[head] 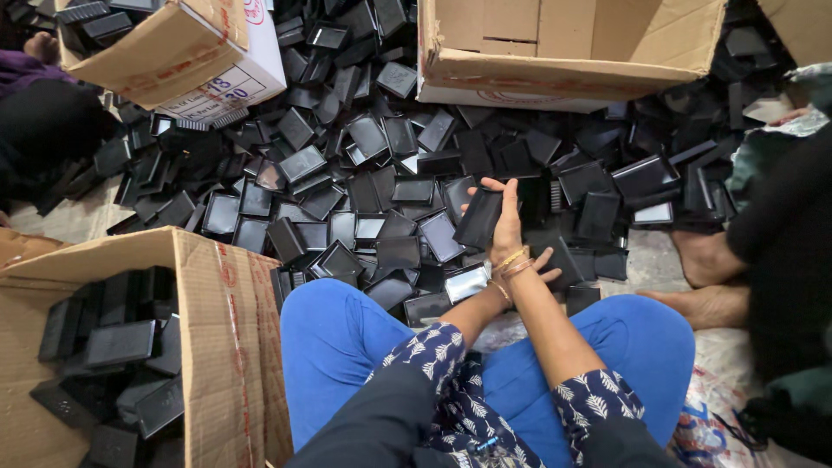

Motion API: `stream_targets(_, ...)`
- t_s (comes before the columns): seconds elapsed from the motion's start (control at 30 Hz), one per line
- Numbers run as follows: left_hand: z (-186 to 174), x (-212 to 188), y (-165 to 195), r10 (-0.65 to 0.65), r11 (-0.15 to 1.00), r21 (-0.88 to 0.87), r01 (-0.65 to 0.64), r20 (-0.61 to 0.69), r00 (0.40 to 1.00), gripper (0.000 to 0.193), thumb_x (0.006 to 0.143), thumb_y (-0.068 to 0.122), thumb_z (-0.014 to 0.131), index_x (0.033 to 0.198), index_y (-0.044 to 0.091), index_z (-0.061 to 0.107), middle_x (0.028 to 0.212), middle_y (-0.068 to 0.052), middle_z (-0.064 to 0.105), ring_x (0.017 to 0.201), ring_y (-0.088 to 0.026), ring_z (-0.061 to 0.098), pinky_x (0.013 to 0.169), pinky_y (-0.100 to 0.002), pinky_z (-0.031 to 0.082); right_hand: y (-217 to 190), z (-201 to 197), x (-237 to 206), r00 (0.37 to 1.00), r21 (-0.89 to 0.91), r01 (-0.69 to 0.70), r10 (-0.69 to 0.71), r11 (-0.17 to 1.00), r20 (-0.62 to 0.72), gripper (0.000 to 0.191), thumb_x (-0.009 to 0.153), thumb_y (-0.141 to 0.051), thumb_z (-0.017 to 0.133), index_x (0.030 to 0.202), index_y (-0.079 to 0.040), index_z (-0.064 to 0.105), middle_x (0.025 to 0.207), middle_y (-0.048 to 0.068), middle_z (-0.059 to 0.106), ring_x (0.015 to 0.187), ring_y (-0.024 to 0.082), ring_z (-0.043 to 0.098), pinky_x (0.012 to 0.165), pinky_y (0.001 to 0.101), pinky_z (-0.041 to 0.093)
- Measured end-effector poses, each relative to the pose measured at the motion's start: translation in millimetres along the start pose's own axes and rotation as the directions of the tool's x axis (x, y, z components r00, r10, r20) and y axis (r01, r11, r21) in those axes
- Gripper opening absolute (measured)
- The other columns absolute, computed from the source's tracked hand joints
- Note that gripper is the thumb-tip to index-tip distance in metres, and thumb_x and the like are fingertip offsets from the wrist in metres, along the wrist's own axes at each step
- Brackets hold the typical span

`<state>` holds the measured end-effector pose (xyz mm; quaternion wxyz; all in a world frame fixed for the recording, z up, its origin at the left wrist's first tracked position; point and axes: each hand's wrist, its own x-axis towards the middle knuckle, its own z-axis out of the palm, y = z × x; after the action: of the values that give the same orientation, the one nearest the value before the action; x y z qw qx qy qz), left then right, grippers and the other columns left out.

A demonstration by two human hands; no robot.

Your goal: The person sits on the floor among a large pile of black plastic boxes and sorts them one at a time, placing them into cardboard cartons positioned around them. Other people nearby sort the same parts into their own boxes.

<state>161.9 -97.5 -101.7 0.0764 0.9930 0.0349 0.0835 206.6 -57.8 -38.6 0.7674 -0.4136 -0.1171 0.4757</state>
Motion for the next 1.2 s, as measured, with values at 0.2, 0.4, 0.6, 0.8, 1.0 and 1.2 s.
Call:
stream_targets(0.2, -1, 11, 14, -0.037, 0.999, 0.035, 0.036, 0.043, 0.998, 0.071, 0.089, 0.047, 0.059, 0.155, 0.036, 0.038, 0.169, -0.019, 0.024, 0.138, -0.058, 0.038, 0.099, -0.072, 0.042, 3, 0, 0, 1.000, 0.001, -0.015, 0.015, 1.000, 0.013, 0.068, 0.098, -0.068, 0.041, 0.132, -0.012, 0.058, 0.120, 0.012, 0.068, 0.089, 0.022, 0.071, 0.078, 0.0376, 0.061)
stream_targets(0.4, 7, 39, 28, -0.145, 0.989, 0.007, 0.145, 0.129, 0.981, 0.062, 0.093, 0.041, 0.056, 0.151, 0.050, 0.038, 0.166, -0.023, 0.022, 0.143, -0.056, 0.036, 0.097, -0.072, 0.043, 2, 0, -1, 1.000, 0.047, -0.014, 0.013, 0.999, 0.012, 0.067, 0.099, -0.067, 0.041, 0.132, -0.011, 0.057, 0.117, 0.012, 0.068, 0.087, 0.023, 0.071, 0.077, 0.0387, 0.061)
stream_targets(0.6, 7, 35, 28, -0.146, 0.989, 0.044, 0.142, 0.098, 0.984, 0.054, 0.093, 0.033, 0.055, 0.146, 0.040, 0.049, 0.164, -0.020, 0.026, 0.150, -0.050, 0.034, 0.105, -0.073, 0.039, 1, 3, -4, 0.999, 0.031, -0.029, 0.029, 0.999, 0.023, 0.067, 0.099, -0.067, 0.041, 0.132, -0.011, 0.057, 0.119, 0.012, 0.068, 0.088, 0.022, 0.071, 0.077, 0.0370, 0.061)
stream_targets(0.8, -1, 32, 26, 0.099, 0.989, 0.102, -0.104, 0.054, 0.994, 0.052, 0.092, 0.035, 0.055, 0.143, 0.024, 0.051, 0.138, -0.006, 0.051, 0.131, -0.034, 0.051, 0.102, -0.077, 0.039, -3, 7, -7, 0.999, 0.052, -0.041, 0.040, 0.998, 0.017, 0.067, 0.099, -0.067, 0.042, 0.132, -0.011, 0.056, 0.119, 0.012, 0.067, 0.087, 0.021, 0.070, 0.077, 0.0365, 0.061)
stream_targets(1.0, 10, 17, 17, 0.064, 0.968, 0.239, -0.080, 0.075, 0.995, 0.041, 0.097, 0.037, 0.053, 0.133, 0.017, 0.055, 0.125, -0.007, 0.058, 0.120, -0.033, 0.057, 0.107, -0.071, 0.042, -4, 8, -8, 0.999, 0.024, -0.019, 0.018, 1.000, 0.028, 0.067, 0.099, -0.067, 0.041, 0.133, -0.010, 0.057, 0.119, 0.013, 0.067, 0.088, 0.021, 0.071, 0.076, 0.0364, 0.061)
stream_targets(1.2, 10, 10, 9, 0.104, 0.976, 0.197, -0.095, -0.039, 0.994, 0.047, 0.084, 0.040, 0.055, 0.123, 0.014, 0.055, 0.150, -0.017, 0.049, 0.130, -0.039, 0.052, 0.096, -0.063, 0.045, -3, 7, -7, 1.000, 0.020, -0.023, 0.022, 1.000, 0.009, 0.066, 0.099, -0.067, 0.041, 0.132, -0.011, 0.057, 0.117, 0.012, 0.068, 0.085, 0.021, 0.070, 0.074, 0.0368, 0.061)
